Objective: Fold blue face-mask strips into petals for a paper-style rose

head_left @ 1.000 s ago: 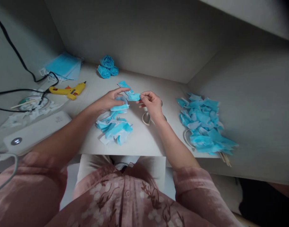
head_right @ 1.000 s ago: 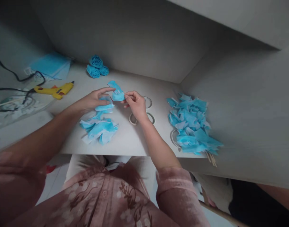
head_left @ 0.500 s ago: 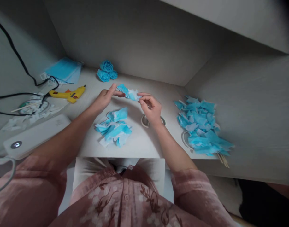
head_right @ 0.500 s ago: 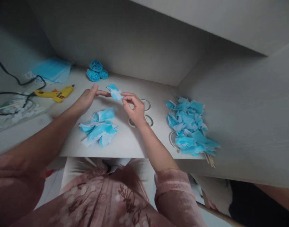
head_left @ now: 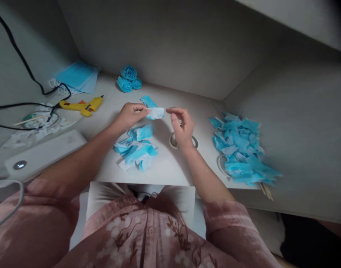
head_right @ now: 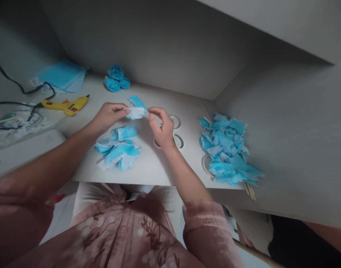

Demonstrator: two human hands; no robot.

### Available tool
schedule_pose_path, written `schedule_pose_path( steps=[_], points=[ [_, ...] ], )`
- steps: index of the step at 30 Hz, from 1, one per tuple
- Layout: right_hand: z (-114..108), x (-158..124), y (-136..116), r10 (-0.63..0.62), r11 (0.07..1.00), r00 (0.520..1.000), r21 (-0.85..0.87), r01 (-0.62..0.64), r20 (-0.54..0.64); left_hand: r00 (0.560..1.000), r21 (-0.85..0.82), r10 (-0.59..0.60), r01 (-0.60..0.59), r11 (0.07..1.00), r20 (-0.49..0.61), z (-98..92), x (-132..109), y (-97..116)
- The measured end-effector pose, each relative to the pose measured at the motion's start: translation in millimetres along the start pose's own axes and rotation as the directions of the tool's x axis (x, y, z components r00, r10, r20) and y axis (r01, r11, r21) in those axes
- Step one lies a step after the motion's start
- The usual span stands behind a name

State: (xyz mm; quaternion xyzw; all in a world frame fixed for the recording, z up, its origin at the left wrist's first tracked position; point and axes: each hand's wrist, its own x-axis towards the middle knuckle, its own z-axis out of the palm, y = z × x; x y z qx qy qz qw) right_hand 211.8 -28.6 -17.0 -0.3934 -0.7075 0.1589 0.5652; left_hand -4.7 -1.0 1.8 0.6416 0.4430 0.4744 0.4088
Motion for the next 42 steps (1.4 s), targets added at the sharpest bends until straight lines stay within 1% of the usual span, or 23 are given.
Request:
schedule_pose_path(
  steps=[1, 2, 3, 6, 8, 11, 15, 17, 19, 22, 25, 27, 29, 31, 33, 36, 39, 42],
  points=[
    [-0.5, 1.7, 1.2, 0.058, 0.998, 0.997, 0.024, -0.056, -0.060, 0.999, 0.044, 0.035, -0.035, 0.998, -0.015, 0.6, 0.3, 0.9],
    [-1.1, 3.3, 2.2, 0.110, 0.994, 0.990, 0.036, -0.108, -0.087, 0.997, 0.093, 0.073, -0.071, 0.993, -0.017, 1.5, 0.6, 1.9],
    [-1.6, 4.6, 2.9, 0.152, 0.988, 0.985, 0.035, -0.149, -0.079, 0.994, 0.142, 0.109, -0.107, 0.984, -0.009, 2.7, 0.9, 2.8],
    [-2.4, 6.0, 1.9, 0.198, 0.980, 0.979, -0.009, -0.197, 0.050, 0.981, 0.254, 0.191, -0.190, 0.948, 0.021, 7.7, 1.0, 4.2],
    [-1.6, 5.0, -1.0, 0.186, 0.982, 0.975, -0.029, -0.184, 0.119, 0.974, 0.289, 0.222, -0.224, 0.931, 0.041, 11.3, 0.1, 4.1],
    [1.2, 2.9, -5.1, 0.143, 0.989, 0.975, -0.051, -0.136, 0.168, 0.968, 0.319, 0.239, -0.250, 0.914, 0.073, 15.1, -2.4, 3.0],
    [5.6, 1.8, -6.0, 0.107, 0.989, 0.973, -0.126, -0.082, 0.207, 0.975, 0.357, 0.212, -0.223, 0.907, 0.070, 15.8, -4.4, 1.8],
    [6.6, 1.9, -5.7, 0.135, 0.984, 0.969, -0.144, -0.106, 0.206, 0.980, 0.355, 0.192, -0.201, 0.913, 0.061, 14.8, -4.5, 1.8],
    [6.9, 2.4, -5.3, 0.186, 0.980, 0.965, -0.110, -0.167, 0.186, 0.986, 0.321, 0.158, -0.167, 0.932, 0.055, 13.6, -4.5, 2.1],
    [7.2, 3.2, -2.8, 0.261, 0.965, 0.952, -0.006, -0.264, 0.160, 0.996, 0.215, 0.081, -0.085, 0.973, 0.025, 12.5, -4.7, 2.6],
    [8.3, 3.5, 3.5, 0.301, 0.949, 0.939, 0.045, -0.313, 0.166, 1.000, 0.073, 0.003, -0.004, 0.997, 0.009, 12.3, -5.2, 3.1],
    [8.5, 3.8, 7.5, 0.322, 0.942, 0.934, 0.041, -0.332, 0.157, 0.999, -0.025, -0.017, 0.018, 1.000, 0.029, 12.1, -5.7, 3.4],
    [7.1, 4.3, 8.5, 0.339, 0.937, 0.932, 0.036, -0.346, 0.130, 0.999, -0.077, -0.010, 0.013, 0.997, 0.040, 12.0, -6.2, 4.0],
    [4.6, 4.8, 5.5, 0.334, 0.940, 0.937, 0.036, -0.339, 0.105, 0.999, -0.053, 0.001, 0.001, 0.999, 0.034, 12.3, -6.8, 4.9],
    [2.5, 4.7, -0.1, 0.297, 0.952, 0.950, 0.040, -0.302, 0.101, 1.000, 0.017, 0.011, -0.011, 1.000, 0.022, 13.1, -7.4, 5.9],
    [3.2, 3.1, -6.7, 0.244, 0.967, 0.959, 0.042, -0.253, 0.142, 0.999, 0.130, 0.040, -0.042, 0.991, 0.012, 15.2, -8.8, 7.1],
    [8.0, 0.4, -7.3, 0.260, 0.964, 0.948, -0.001, -0.264, 0.181, 0.998, 0.199, 0.062, -0.063, 0.978, 0.015, 16.9, -9.9, 7.2],
    [11.8, -1.4, -5.7, 0.277, 0.961, 0.951, -0.033, -0.275, 0.133, 0.998, 0.213, 0.054, -0.049, 0.976, -0.016, 16.3, -9.4, 5.8]
  ],
)
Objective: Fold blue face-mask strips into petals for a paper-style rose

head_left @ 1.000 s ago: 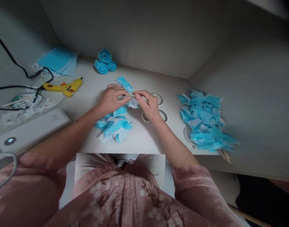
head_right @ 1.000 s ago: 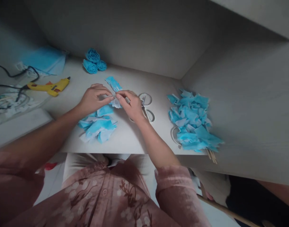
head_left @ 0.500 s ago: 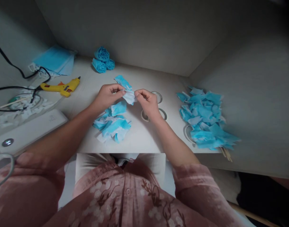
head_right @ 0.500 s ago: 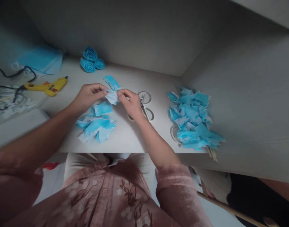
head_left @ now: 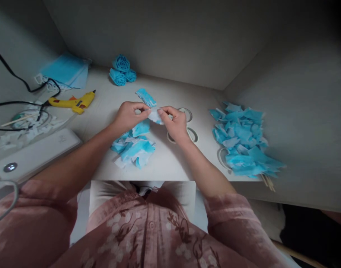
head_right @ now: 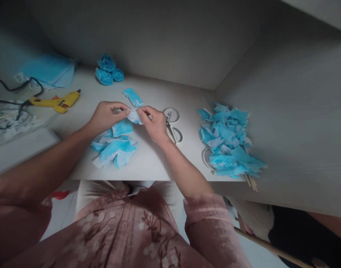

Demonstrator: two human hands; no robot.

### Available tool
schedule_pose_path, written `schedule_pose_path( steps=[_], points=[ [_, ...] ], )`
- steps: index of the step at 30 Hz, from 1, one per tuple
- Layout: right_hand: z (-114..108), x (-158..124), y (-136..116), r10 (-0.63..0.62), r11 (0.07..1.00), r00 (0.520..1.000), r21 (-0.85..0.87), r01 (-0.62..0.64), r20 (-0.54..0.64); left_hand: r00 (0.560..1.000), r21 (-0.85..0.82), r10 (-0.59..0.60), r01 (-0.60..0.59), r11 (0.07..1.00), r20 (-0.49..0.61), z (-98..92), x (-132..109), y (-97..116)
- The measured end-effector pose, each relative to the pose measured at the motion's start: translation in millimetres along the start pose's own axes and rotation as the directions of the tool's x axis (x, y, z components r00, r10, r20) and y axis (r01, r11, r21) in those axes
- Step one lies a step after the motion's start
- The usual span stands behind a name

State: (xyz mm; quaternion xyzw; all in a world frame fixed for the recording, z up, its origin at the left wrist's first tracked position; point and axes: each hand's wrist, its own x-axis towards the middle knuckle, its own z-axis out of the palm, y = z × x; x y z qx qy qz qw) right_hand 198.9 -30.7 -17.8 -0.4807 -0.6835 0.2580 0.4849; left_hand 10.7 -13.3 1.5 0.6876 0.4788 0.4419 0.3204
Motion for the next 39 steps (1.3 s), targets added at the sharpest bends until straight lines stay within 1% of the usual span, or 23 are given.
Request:
schedule_pose_path(
  steps=[3, 6, 9, 11, 14, 17, 20, 23, 25, 27, 28, 30, 32, 33, 35, 37, 38, 39],
  points=[
    [0.2, 0.3, 1.0, -0.019, 1.000, 0.996, 0.008, 0.020, -0.082, 0.999, -0.043, -0.027, 0.026, 0.999, -0.022, -2.9, 2.8, -3.3],
    [-2.1, 1.8, 3.0, -0.059, 0.998, 0.984, -0.023, 0.056, -0.171, 0.999, -0.140, -0.017, 0.011, 0.990, -0.040, -7.4, 6.3, -6.1],
    [-3.8, 3.3, 6.7, -0.167, 0.982, 0.965, -0.116, 0.146, -0.201, 0.997, -0.212, 0.042, -0.055, 0.976, -0.062, -9.8, 7.1, -5.8],
    [-3.5, 3.5, 9.2, -0.261, 0.953, 0.946, -0.208, 0.221, -0.191, 0.996, -0.219, 0.084, -0.089, 0.972, -0.033, -8.9, 5.6, -4.3],
    [-1.4, 2.0, 10.7, -0.362, 0.894, 0.920, -0.336, 0.296, -0.152, 0.992, -0.192, 0.120, -0.109, 0.975, 0.047, -4.5, 2.2, -2.3],
    [0.7, -0.7, 8.6, -0.400, 0.854, 0.909, -0.409, 0.323, -0.119, 0.990, -0.084, 0.117, -0.111, 0.990, 0.074, -0.1, -0.4, -2.5],
    [0.8, -3.1, 4.7, -0.435, 0.834, 0.895, -0.418, 0.361, -0.096, 0.994, 0.030, 0.083, -0.085, 0.996, 0.073, 1.4, -1.1, -4.5],
    [-1.1, -3.4, 2.1, -0.449, 0.838, 0.886, -0.398, 0.372, -0.118, 0.993, 0.052, 0.076, -0.081, 0.995, 0.093, 0.4, 0.0, -6.3],
    [-2.5, -2.5, 2.1, -0.435, 0.858, 0.888, -0.367, 0.359, -0.149, 0.991, 0.031, 0.081, -0.085, 0.996, 0.105, -0.9, 0.9, -6.5],
    [-2.7, -1.2, 3.2, -0.380, 0.902, 0.905, -0.294, 0.317, -0.192, 0.990, -0.006, 0.088, -0.088, 0.996, 0.114, -2.0, 1.3, -6.0],
    [-2.1, -0.7, 3.9, -0.325, 0.933, 0.921, -0.232, 0.275, -0.216, 0.988, -0.034, 0.094, -0.091, 0.995, 0.121, -2.5, 1.3, -5.9],
    [0.1, 0.0, 5.2, -0.171, 0.985, 0.956, -0.074, 0.158, -0.238, 0.984, -0.107, 0.106, -0.091, 0.990, 0.145, -3.1, 1.2, -6.3],
    [2.6, 0.1, 5.7, -0.039, 0.997, 0.976, 0.057, 0.052, -0.213, 0.980, -0.180, 0.104, -0.072, 0.981, 0.172, -3.5, 1.8, -8.6],
    [3.5, 0.1, 5.5, -0.001, 0.996, 0.980, 0.087, 0.019, -0.200, 0.980, -0.206, 0.102, -0.066, 0.976, 0.169, -3.8, 2.6, -10.4],
    [4.0, 0.2, 4.7, 0.024, 0.996, 0.979, 0.087, -0.006, -0.202, 0.989, -0.236, 0.108, -0.082, 0.968, 0.097, -4.8, 5.3, -14.9],
    [2.8, 0.8, 4.1, 0.023, 0.998, 0.974, 0.070, -0.008, -0.224, 0.987, -0.223, 0.156, -0.160, 0.962, -0.033, -6.7, 8.8, -18.8],
    [2.0, 1.3, 4.1, 0.022, 0.998, 0.973, 0.068, -0.007, -0.230, 0.974, -0.187, 0.209, -0.223, 0.957, -0.092, -7.8, 10.3, -19.9],
    [1.3, 1.8, 4.3, 0.024, 0.997, 0.972, 0.073, -0.008, -0.232, 0.951, -0.127, 0.283, -0.298, 0.946, -0.128, -9.0, 11.4, -20.4]
  ],
)
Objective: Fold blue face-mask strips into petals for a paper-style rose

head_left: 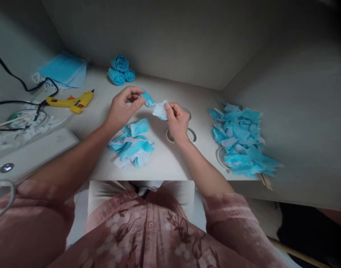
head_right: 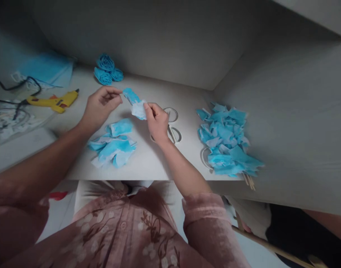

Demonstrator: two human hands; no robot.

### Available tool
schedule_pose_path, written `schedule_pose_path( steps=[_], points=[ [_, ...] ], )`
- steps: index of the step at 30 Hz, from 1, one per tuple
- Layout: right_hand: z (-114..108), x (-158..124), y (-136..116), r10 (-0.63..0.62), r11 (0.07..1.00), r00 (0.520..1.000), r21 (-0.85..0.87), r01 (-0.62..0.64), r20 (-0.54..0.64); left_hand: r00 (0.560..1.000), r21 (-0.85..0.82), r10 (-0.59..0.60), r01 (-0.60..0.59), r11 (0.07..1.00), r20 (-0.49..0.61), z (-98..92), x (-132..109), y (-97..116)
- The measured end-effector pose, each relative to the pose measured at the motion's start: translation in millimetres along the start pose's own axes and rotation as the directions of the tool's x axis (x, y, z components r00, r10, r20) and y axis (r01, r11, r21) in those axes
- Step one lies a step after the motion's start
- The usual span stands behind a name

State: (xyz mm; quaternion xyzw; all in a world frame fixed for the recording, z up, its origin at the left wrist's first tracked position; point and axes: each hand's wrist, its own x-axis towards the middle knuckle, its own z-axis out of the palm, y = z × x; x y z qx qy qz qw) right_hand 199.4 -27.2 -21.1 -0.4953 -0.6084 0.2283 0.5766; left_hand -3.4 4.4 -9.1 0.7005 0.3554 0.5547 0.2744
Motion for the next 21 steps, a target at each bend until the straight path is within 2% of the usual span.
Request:
schedule_pose_path(
  steps=[2, 4, 6, 10, 15, 18, 21],
  points=[
    [-0.7, 1.0, 0.9, 0.013, 1.000, 1.000, 0.014, -0.013, 0.007, 0.978, 0.136, 0.203, -0.206, 0.969, 0.040, -1.3, 0.8, 0.9],
    [-0.3, 1.1, 2.0, 0.025, 0.999, 0.999, 0.023, -0.026, 0.029, 0.917, 0.237, 0.371, -0.397, 0.887, 0.146, -0.5, -0.4, 3.0],
    [0.7, 0.2, 2.2, 0.028, 0.999, 0.998, 0.024, -0.030, 0.056, 0.877, 0.281, 0.423, -0.475, 0.834, 0.229, 2.3, -3.0, 4.3],
    [2.7, -2.9, -0.9, 0.024, 1.000, 0.995, 0.000, -0.025, 0.096, 0.915, 0.338, 0.290, -0.377, 0.862, 0.281, 8.9, -7.9, 4.4],
    [5.1, -4.6, -3.9, 0.084, 0.993, 0.985, 0.065, -0.095, 0.153, 0.952, 0.348, 0.141, -0.234, 0.908, 0.271, 10.8, -8.3, 10.0],
    [6.8, -2.6, -1.0, 0.188, 0.961, 0.968, 0.171, -0.216, 0.168, 0.962, 0.303, 0.136, -0.206, 0.930, 0.236, 8.8, -6.4, 16.0],
    [7.7, 0.5, 3.7, 0.321, 0.881, 0.924, 0.293, -0.372, 0.208, 0.950, 0.198, 0.215, -0.262, 0.944, 0.228, 7.2, -5.7, 22.1]
  ],
)
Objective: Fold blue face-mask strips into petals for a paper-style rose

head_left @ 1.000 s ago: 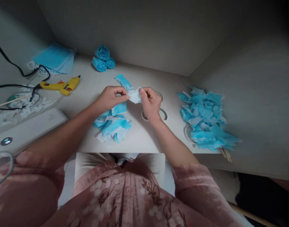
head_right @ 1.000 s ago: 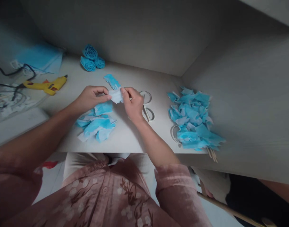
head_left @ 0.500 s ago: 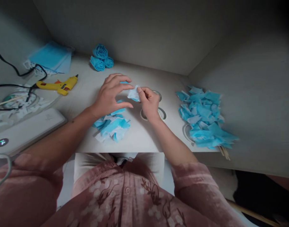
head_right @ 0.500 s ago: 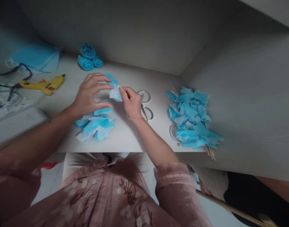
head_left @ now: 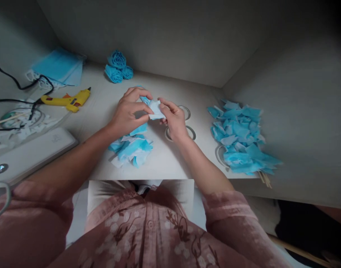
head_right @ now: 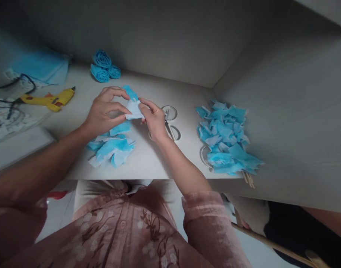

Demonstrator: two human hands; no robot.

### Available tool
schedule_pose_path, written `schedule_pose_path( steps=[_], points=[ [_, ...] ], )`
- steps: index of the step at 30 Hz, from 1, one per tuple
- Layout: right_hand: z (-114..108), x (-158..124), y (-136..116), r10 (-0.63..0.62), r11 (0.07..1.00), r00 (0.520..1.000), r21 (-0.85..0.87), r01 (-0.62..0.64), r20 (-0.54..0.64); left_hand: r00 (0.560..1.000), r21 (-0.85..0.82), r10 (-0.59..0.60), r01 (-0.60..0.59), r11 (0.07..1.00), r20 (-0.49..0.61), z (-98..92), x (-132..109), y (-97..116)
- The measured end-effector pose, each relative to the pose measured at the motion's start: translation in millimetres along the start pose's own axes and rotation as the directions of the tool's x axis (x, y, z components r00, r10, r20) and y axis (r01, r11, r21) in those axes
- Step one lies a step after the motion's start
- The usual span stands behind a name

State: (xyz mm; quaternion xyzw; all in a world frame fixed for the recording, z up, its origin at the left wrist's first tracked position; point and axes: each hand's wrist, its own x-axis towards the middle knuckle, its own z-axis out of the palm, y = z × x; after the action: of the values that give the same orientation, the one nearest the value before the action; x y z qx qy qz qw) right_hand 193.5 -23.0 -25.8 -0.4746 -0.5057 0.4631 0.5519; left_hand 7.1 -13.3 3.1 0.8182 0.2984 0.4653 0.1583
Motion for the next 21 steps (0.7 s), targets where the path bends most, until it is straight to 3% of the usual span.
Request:
schedule_pose_path(
  steps=[2, 4, 7, 9, 12, 15, 21],
  points=[
    [-2.1, 2.9, 1.2, 0.082, 0.994, 0.995, 0.067, -0.086, 0.049, 1.000, -0.115, 0.019, -0.020, 0.993, -0.007, 0.1, -0.1, 2.5],
    [-5.7, 5.7, 1.1, 0.112, 0.987, 0.991, 0.103, -0.120, 0.077, 0.993, -0.284, -0.104, 0.084, 0.955, -0.054, 2.1, -0.6, 2.6],
    [-11.8, 9.2, -2.1, 0.050, 0.992, 0.998, 0.118, -0.054, 0.039, 0.897, -0.481, -0.426, 0.324, 0.815, -0.117, 6.4, -0.7, -1.9],
    [-13.3, 9.3, -5.5, -0.008, 0.996, 0.999, 0.089, 0.004, 0.041, 0.835, -0.518, -0.540, 0.418, 0.746, -0.104, 8.4, -0.3, -5.5],
    [-8.9, 4.3, -10.1, -0.045, 0.997, 0.991, 0.067, 0.037, 0.124, 0.816, -0.537, -0.574, 0.458, 0.708, -0.061, 9.6, -0.3, -8.3],
    [-1.1, -2.9, -11.6, -0.063, 0.995, 0.979, 0.088, 0.046, 0.196, 0.826, -0.522, -0.563, 0.463, 0.716, -0.040, 9.7, -1.5, -8.2],
    [3.9, -4.1, -5.5, -0.126, 0.992, 0.990, -0.023, 0.128, 0.063, 0.830, -0.513, -0.557, 0.495, 0.701, 0.040, 9.1, -4.2, -5.9]
  ],
)
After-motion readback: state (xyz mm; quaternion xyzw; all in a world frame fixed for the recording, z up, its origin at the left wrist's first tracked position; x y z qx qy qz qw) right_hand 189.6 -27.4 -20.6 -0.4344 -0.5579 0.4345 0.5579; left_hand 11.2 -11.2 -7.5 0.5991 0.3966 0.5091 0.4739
